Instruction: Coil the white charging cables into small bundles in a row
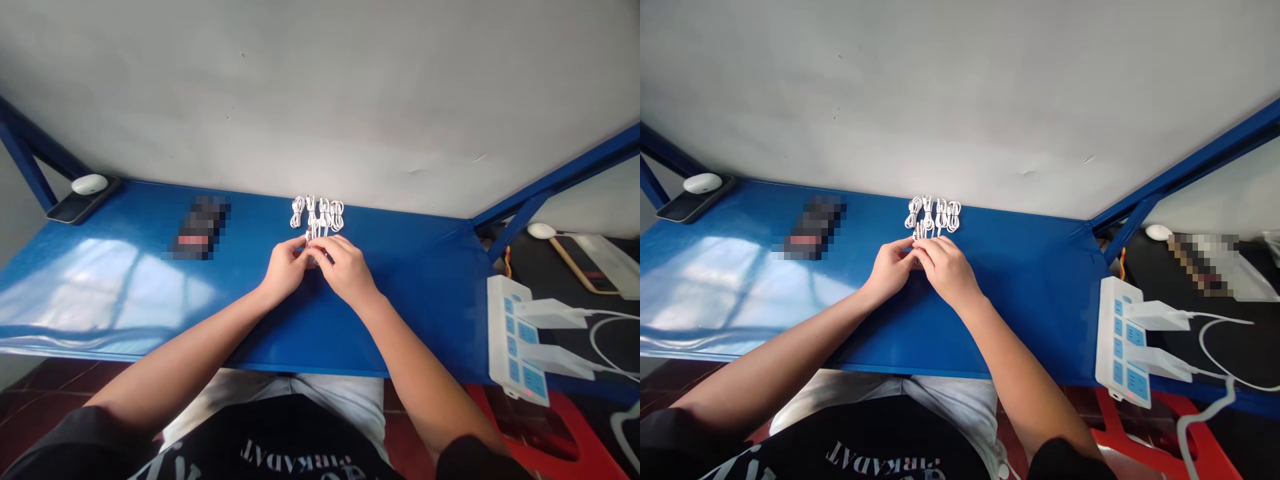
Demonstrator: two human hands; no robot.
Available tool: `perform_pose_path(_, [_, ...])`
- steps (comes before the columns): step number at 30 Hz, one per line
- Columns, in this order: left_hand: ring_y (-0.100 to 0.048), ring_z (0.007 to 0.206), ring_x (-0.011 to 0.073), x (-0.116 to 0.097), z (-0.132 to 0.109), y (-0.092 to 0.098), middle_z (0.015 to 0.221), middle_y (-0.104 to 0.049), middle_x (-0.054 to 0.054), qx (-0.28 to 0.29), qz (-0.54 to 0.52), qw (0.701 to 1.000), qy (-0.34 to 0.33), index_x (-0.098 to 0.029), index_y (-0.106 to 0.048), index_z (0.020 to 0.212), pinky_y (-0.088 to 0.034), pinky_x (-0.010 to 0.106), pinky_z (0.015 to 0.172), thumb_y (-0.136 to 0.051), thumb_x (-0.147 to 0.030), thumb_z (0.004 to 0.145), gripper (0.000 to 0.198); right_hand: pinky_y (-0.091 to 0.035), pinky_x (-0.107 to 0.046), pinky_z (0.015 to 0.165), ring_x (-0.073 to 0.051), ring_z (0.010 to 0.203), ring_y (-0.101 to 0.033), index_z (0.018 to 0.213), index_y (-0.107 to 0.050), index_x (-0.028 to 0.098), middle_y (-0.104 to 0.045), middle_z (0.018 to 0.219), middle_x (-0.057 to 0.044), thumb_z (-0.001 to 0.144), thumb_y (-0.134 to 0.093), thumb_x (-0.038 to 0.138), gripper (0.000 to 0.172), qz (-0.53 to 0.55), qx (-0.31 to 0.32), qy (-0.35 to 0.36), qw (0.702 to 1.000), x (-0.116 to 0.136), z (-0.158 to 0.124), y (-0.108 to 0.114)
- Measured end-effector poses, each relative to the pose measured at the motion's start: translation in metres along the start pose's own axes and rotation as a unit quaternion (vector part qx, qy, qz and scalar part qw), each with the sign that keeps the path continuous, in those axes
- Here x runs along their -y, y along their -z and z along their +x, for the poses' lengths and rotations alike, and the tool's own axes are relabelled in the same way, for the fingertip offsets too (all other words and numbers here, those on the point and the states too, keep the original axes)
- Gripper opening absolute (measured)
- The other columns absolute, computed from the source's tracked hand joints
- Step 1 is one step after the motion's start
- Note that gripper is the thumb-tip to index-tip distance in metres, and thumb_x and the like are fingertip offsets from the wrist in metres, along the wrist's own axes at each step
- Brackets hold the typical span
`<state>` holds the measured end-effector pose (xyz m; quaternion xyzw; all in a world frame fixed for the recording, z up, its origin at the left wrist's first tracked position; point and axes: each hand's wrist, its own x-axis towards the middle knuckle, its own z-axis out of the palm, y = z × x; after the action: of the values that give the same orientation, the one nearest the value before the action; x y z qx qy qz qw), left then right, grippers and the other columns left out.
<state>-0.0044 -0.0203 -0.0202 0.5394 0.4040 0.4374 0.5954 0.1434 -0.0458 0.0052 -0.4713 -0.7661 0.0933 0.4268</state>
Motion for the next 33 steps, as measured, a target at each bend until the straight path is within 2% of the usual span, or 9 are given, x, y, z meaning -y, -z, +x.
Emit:
perform_pose_path(5, [-0.067, 0.074, 0.0129, -0.006, -0.001, -0.005, 0.091, -0.073, 0.006, 0.017, -0.112, 0.99, 0.087, -0.011, -0.075, 0.101, -0.06, 0.025, 0.069, -0.071, -0.024, 0.086, 0.02, -0.06, -0.041, 0.089, -0.023, 0.093, -0.071, 0.101, -0.075, 0.026, -0.076, 0.099, -0.007, 0.099, -0.057, 0.029, 0.017, 0.016, -0.061, -0.024, 0.998, 0.005, -0.002, 0.009])
perform_pose_path(8, [-0.066, 0.066, 0.0095, -0.013, 0.002, -0.002, 0.082, -0.069, 0.003, 0.027, -0.228, 0.958, 0.17, -0.01, -0.074, 0.101, -0.059, 0.022, 0.067, -0.073, -0.012, 0.083, 0.018, -0.063, -0.04, 0.084, -0.023, 0.089, -0.074, 0.101, -0.073, 0.025, -0.075, 0.098, -0.008, 0.097, -0.061, 0.036, 0.017, 0.055, -0.167, -0.108, 0.978, -0.004, -0.005, 0.018])
perform_pose_path(10, [-0.065, 0.063, 0.0076, -0.018, 0.004, 0.002, 0.079, -0.067, 0.001, 0.038, -0.303, 0.929, 0.208, -0.011, -0.073, 0.105, -0.058, 0.018, 0.064, -0.07, -0.004, 0.082, 0.024, -0.064, -0.038, 0.075, -0.021, 0.079, -0.075, 0.103, -0.07, 0.023, -0.074, 0.091, -0.007, 0.094, -0.066, 0.04, 0.02, 0.097, -0.204, -0.187, 0.956, -0.013, -0.006, 0.022])
perform_pose_path(13, [-0.065, 0.062, 0.0055, -0.024, 0.007, 0.007, 0.078, -0.066, 0.0, 0.058, -0.385, 0.895, 0.217, -0.012, -0.072, 0.107, -0.056, 0.013, 0.061, -0.064, 0.0, 0.085, 0.026, -0.064, -0.032, 0.062, -0.02, 0.067, -0.075, 0.104, -0.064, 0.02, -0.072, 0.079, -0.002, 0.085, -0.075, 0.042, 0.03, 0.191, -0.15, -0.305, 0.921, -0.022, -0.006, 0.022])
perform_pose_path(15, [-0.066, 0.064, 0.0054, -0.025, 0.007, 0.008, 0.08, -0.068, 0.0, 0.052, -0.399, 0.891, 0.213, -0.012, -0.072, 0.107, -0.056, 0.013, 0.063, -0.062, 0.0, 0.087, 0.025, -0.064, -0.032, 0.063, -0.02, 0.068, -0.076, 0.104, -0.061, 0.02, -0.073, 0.079, -0.001, 0.081, -0.078, 0.042, 0.035, 0.26, -0.113, -0.339, 0.897, -0.018, -0.005, 0.018])
perform_pose_path(19, [-0.068, 0.067, 0.0083, -0.017, 0.005, 0.002, 0.082, -0.072, 0.003, 0.037, -0.33, 0.921, 0.203, -0.01, -0.075, 0.101, -0.058, 0.019, 0.069, -0.066, -0.002, 0.085, 0.02, -0.065, -0.034, 0.076, -0.02, 0.079, -0.077, 0.101, -0.062, 0.021, -0.076, 0.084, -0.003, 0.081, -0.079, 0.037, 0.032, 0.297, -0.134, -0.296, 0.898, -0.002, -0.004, 0.004])
perform_pose_path(23, [-0.068, 0.07, 0.0101, -0.007, 0.0, -0.005, 0.087, -0.076, 0.008, 0.055, -0.282, 0.94, 0.181, -0.01, -0.077, 0.096, -0.056, 0.022, 0.073, -0.074, -0.008, 0.081, 0.015, -0.064, -0.036, 0.079, -0.021, 0.083, -0.076, 0.096, -0.07, 0.022, -0.078, 0.09, -0.006, 0.085, -0.075, 0.033, 0.016, 0.202, -0.108, -0.235, 0.944, 0.006, -0.006, -0.003])
perform_pose_path(27, [-0.071, 0.082, 0.0133, -0.004, 0.0, -0.006, 0.098, -0.077, 0.01, 0.067, -0.28, 0.943, 0.168, -0.011, -0.077, 0.101, -0.056, 0.024, 0.08, -0.077, -0.012, 0.08, 0.02, -0.064, -0.035, 0.082, -0.02, 0.085, -0.074, 0.098, -0.076, 0.023, -0.077, 0.099, -0.007, 0.091, -0.064, 0.026, 0.014, 0.122, -0.058, -0.14, 0.981, 0.007, -0.008, 0.0])
perform_pose_path(33, [-0.068, 0.073, 0.0097, -0.004, 0.002, -0.003, 0.081, -0.073, 0.005, 0.052, -0.329, 0.922, 0.198, -0.012, -0.076, 0.091, -0.058, 0.025, 0.084, -0.068, -0.004, 0.084, 0.013, -0.061, -0.038, 0.089, -0.021, 0.095, -0.074, 0.111, -0.076, 0.027, -0.078, 0.104, -0.005, 0.095, -0.057, 0.017, 0.027, 0.071, -0.03, -0.072, 0.994, 0.009, -0.007, 0.005])
